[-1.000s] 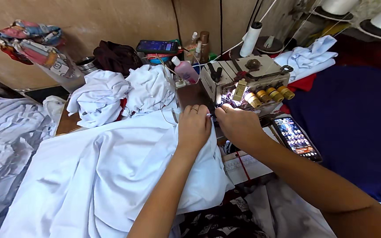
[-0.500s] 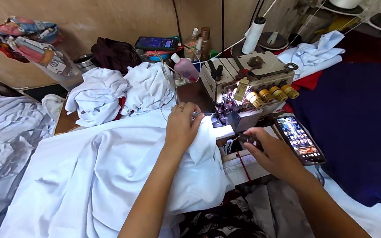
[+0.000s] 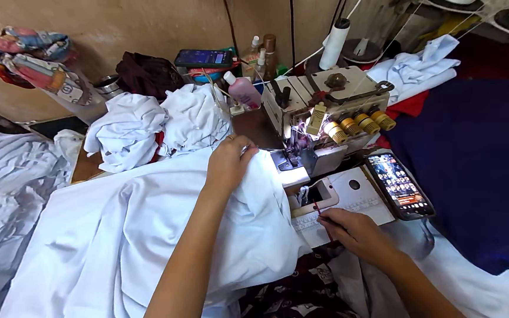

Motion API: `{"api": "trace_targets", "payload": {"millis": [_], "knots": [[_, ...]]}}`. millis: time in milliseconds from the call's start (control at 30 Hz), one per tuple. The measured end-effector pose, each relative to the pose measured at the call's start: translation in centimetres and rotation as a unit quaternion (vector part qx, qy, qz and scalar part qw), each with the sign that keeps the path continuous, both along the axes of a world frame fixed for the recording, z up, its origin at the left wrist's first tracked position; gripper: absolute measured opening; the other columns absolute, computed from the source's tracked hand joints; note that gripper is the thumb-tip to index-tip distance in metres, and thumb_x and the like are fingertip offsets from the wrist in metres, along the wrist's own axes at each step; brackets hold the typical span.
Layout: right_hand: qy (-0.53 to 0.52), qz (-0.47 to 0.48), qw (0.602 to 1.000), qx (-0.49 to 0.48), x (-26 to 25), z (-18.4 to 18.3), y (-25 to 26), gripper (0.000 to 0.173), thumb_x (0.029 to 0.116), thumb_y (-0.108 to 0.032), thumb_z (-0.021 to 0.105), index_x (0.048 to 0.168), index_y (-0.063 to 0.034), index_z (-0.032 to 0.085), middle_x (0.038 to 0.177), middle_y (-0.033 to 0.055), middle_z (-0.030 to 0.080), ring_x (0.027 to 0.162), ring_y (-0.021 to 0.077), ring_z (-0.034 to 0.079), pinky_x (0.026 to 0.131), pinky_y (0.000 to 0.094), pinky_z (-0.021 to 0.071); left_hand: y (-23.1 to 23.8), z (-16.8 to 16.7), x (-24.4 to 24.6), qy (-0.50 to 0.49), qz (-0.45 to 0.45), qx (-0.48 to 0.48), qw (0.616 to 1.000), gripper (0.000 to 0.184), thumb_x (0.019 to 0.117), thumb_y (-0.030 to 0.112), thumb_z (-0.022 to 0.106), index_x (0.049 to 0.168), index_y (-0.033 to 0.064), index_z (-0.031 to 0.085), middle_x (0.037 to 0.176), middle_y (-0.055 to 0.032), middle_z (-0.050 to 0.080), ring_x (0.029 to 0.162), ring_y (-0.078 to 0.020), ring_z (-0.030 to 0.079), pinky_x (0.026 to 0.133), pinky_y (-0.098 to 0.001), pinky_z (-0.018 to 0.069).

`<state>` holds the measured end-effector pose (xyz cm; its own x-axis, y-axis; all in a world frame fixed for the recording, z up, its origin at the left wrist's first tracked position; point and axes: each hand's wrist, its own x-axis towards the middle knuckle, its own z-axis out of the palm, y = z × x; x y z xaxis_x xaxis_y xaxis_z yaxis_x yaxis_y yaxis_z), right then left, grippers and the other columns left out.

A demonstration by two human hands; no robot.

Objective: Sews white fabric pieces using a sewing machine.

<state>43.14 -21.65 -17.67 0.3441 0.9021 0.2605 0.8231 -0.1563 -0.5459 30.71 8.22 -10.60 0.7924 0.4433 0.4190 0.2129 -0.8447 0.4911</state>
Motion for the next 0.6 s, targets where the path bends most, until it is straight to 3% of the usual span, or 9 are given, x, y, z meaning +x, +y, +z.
{"api": "trace_targets", "payload": {"millis": [100,200,300,333,400,433,467,533,600], "knots": [[0.012,0.032,0.998,0.044,-0.2,-0.1,0.8,0.033,0.1051,-0.024,0.047,0.1,-0.0036,0.072,0.09,0.0103,0.069,0.079,0.0168,0.068,0.07,0.0296,0.0564,0.5,-0.1,-1.3,-0.003,0.009,0.005,1.0,0.016,0.0972,0.016,0.069,0.098,0.0009,0.072,0.096,-0.0172,0.069,0.09,-0.0342,0.068,0.078,-0.0556,0.054],[0.052,0.06,0.994,0.082,-0.6,0.2,1.5,0.031,0.1044,-0.025,0.051,0.096,-0.0033,0.071,0.1,0.01,0.068,0.086,0.009,0.066,0.075,0.0189,0.0543,1.1,-0.1,-3.1,0.001,0.03,0.002,1.0,0.016,0.0967,0.017,0.07,0.1,0.0013,0.072,0.096,-0.0175,0.069,0.091,-0.0349,0.068,0.079,-0.0576,0.0535],[0.109,0.076,0.981,0.144,-1.2,0.4,2.6,0.034,0.1019,-0.03,0.059,0.08,-0.0041,0.062,0.102,0.0074,0.065,0.077,-0.0015,0.057,0.066,0.0103,0.0473,1.3,-0.1,-5.5,0.011,0.065,0.001,0.998,0.018,0.0953,0.019,0.072,0.1,0.0014,0.072,0.096,-0.0182,0.07,0.09,-0.0365,0.068,0.078,-0.0604,0.053],[0.124,0.079,0.975,0.166,-1.5,0.5,3.1,0.033,0.1014,-0.031,0.06,0.081,-0.005,0.063,0.105,0.0071,0.066,0.078,-0.0035,0.057,0.066,0.0091,0.0468,1.1,-0.1,-6.5,0.014,0.081,-0.003,0.997,0.02,0.0944,0.02,0.073,0.099,0.0007,0.072,0.095,-0.0191,0.07,0.089,-0.0376,0.068,0.077,-0.0618,0.0528],[0.139,0.085,0.967,0.198,-2.1,1.0,4.2,0.027,0.1026,-0.031,0.06,0.103,-0.0072,0.073,0.123,0.0088,0.067,0.098,-0.0017,0.063,0.079,0.0112,0.0519,-0.1,0.1,-8.4,0.027,0.109,-0.01,0.994,0.024,0.0939,0.023,0.073,0.098,0.0004,0.071,0.092,-0.0192,0.069,0.083,-0.0378,0.067,0.072,-0.0624,0.0522],[0.134,0.095,0.965,0.204,-2.5,1.4,4.9,0.03,0.1041,-0.029,0.058,0.12,-0.0078,0.071,0.135,0.0111,0.063,0.111,0.0023,0.064,0.087,0.0149,0.0535,-1.2,0.3,-9.3,0.038,0.114,-0.014,0.993,0.026,0.0941,0.026,0.072,0.099,0.001,0.072,0.09,-0.0186,0.069,0.08,-0.037,0.067,0.07,-0.0622,0.0525],[0.122,0.107,0.966,0.204,-2.8,1.7,5.6,0.035,0.1059,-0.028,0.054,0.132,-0.008,0.065,0.144,0.0124,0.058,0.114,0.0048,0.063,0.089,0.0168,0.0532,-2.6,0.6,-10.1,0.047,0.108,-0.014,0.993,0.027,0.0943,0.029,0.07,0.099,0.0025,0.073,0.088,-0.0167,0.07,0.076,-0.0347,0.068,0.068,-0.0601,0.0529],[0.094,0.135,0.967,0.194,-3.4,2.4,6.6,0.041,0.108,-0.027,0.048,0.144,-0.0078,0.056,0.153,0.0126,0.051,0.111,0.0082,0.065,0.083,0.0203,0.0541,-5.8,1.1,-11.2,0.054,0.049,-0.013,0.997,0.028,0.0945,0.033,0.067,0.098,0.0059,0.075,0.086,-0.011,0.072,0.072,-0.0269,0.069,0.065,-0.0519,0.056],[0.073,0.182,0.964,0.178,-3.5,2.7,7.0,0.04,0.1083,-0.026,0.046,0.144,-0.0088,0.056,0.153,0.0117,0.052,0.116,0.012,0.065,0.085,0.0247,0.0559,-8.4,1.2,-11.6,0.05,-0.045,-0.015,0.998,0.026,0.0961,0.034,0.063,0.096,0.0117,0.076,0.09,-0.002,0.075,0.081,-0.0151,0.072,0.071,-0.0377,0.0601]]}}
